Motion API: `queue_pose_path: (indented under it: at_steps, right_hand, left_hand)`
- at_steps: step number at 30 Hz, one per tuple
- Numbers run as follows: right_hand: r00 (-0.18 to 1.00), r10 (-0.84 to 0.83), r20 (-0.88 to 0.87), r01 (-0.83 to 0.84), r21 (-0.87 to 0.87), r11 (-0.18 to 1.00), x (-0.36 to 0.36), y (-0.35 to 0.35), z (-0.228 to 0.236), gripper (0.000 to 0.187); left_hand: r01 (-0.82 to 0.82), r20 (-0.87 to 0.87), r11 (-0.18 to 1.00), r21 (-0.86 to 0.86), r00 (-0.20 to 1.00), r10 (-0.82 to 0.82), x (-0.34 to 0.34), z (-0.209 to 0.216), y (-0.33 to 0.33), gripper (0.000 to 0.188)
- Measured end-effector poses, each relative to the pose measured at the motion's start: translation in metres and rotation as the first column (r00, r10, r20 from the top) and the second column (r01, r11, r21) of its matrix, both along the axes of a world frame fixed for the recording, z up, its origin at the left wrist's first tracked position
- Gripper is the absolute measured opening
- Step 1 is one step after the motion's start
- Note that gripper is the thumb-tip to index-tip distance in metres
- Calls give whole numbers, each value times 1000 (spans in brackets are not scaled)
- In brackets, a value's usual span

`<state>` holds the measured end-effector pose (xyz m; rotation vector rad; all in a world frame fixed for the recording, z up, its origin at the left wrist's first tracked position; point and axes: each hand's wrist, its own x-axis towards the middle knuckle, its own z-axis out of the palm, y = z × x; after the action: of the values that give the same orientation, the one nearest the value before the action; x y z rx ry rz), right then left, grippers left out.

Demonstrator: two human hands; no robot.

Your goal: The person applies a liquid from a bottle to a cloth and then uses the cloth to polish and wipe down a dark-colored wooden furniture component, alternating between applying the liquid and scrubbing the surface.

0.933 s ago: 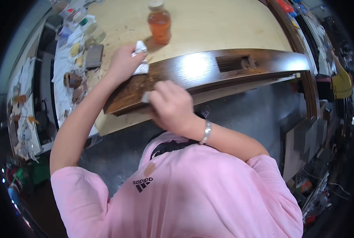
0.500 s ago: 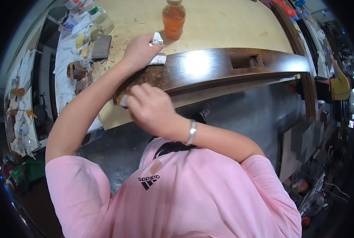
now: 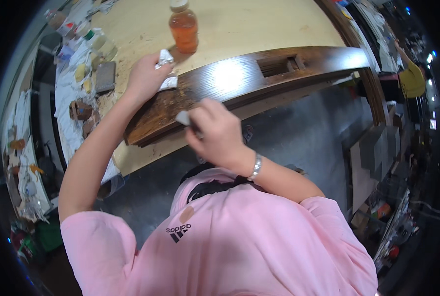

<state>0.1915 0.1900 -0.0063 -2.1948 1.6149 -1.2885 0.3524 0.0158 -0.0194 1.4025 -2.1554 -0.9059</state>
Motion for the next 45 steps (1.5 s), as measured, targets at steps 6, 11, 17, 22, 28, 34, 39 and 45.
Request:
queue_pose_path:
  at_steps: [6, 11, 17, 22, 28, 34, 39, 45]
  right_hand:
    - [886, -455, 86, 449, 85, 890, -104, 13, -9, 16]
    - [871, -484, 83, 485, 10, 874, -130, 6, -21, 16]
    - [704, -698, 130, 701, 24, 712, -197, 4, -11, 14]
    - [600, -799, 33, 798, 52, 601, -255, 5, -23, 20]
    - [643, -664, 382, 632, 227, 741, -308, 16, 15, 14]
    - [739, -395, 546, 324, 228, 918, -346, -63, 38, 16]
    - [735, -277, 619, -43, 450, 892, -374, -117, 21, 18]
    - [786, -140, 602, -244, 511, 824, -377, -120, 17, 16]
  left_hand:
    - [-28, -32, 999, -44, 999, 26, 6, -7, 0, 27]
    - [-4, -23, 1000, -7, 1000, 4, 5, 0, 1, 25]
    - [-17, 2, 1000, -22, 1000, 17, 3, -1, 1, 24]
    - [8, -61, 999, 36, 998, -6, 4, -3, 0, 21]
    - [10, -63, 1000, -9, 998, -10, 9, -4, -1, 19]
    - [-195, -540, 973, 125, 809, 232, -2, 73, 29, 31]
    - [-391, -723, 890, 233, 543, 427, 2, 117, 84, 33]
    - [-112, 348, 738, -665, 828, 440, -125, 36, 132, 46]
